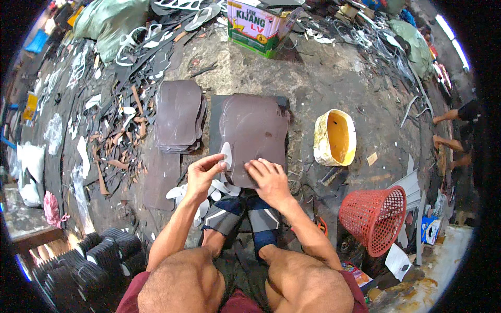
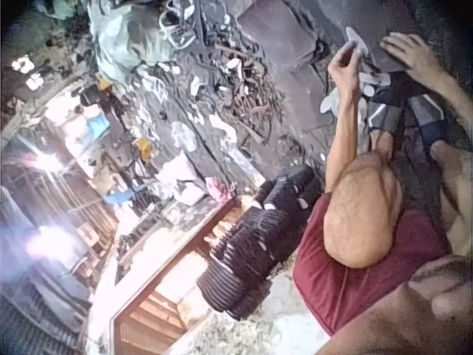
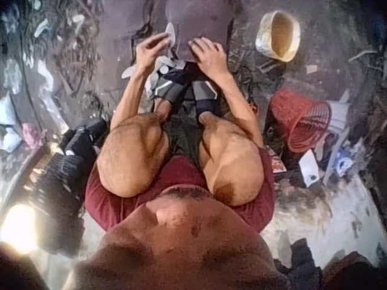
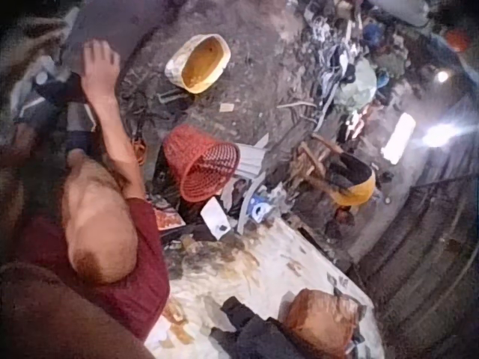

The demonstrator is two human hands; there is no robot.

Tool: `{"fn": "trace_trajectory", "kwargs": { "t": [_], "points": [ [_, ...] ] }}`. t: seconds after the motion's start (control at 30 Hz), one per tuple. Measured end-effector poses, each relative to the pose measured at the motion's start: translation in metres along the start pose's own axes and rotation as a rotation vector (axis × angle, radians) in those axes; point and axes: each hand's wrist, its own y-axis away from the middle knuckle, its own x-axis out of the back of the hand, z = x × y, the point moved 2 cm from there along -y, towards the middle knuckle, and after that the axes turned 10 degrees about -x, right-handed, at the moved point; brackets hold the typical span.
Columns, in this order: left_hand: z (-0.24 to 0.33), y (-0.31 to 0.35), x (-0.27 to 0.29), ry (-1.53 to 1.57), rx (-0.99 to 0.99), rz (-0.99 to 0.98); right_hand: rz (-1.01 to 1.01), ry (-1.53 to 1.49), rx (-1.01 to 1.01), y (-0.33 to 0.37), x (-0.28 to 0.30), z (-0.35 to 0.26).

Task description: The person sits on the floor and repeatedly trims the edges of dark brown rubber sheets using a small blade. They lift each sheet, trim along the perimeter, and place it back into a stack. The process is repeated for multiple sheets.

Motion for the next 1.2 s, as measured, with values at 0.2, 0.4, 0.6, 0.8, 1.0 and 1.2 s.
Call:
{"fn": "trace_trajectory", "kwargs": {
  "t": [0.2,0.4,0.6,0.8,1.0,1.2],
  "points": [
    [-0.016,-0.024,-0.037,-0.570,-0.241,-0.137,0.312,-0.192,-0.094,-0.053,0.121,0.012],
    [-0.042,-0.011,-0.046,-1.142,-0.755,-0.208,-0.044,0.127,-0.059,-0.034,0.017,0.010],
    [-0.033,-0.013,-0.033,-1.133,-0.771,-0.341,-0.009,-0.057,-0.174,-0.035,-0.002,0.013],
    [-0.030,-0.010,-0.031,-1.070,-0.795,-0.335,-0.066,0.000,-0.097,-0.038,0.005,0.012],
    [-0.034,0.023,-0.042,-1.152,-0.932,-0.176,-0.040,0.136,-0.123,-0.037,-0.012,-0.002],
    [-0.036,0.038,-0.036,-1.212,-0.808,-0.199,-0.134,0.037,-0.055,-0.034,-0.002,0.001]
  ]
}}
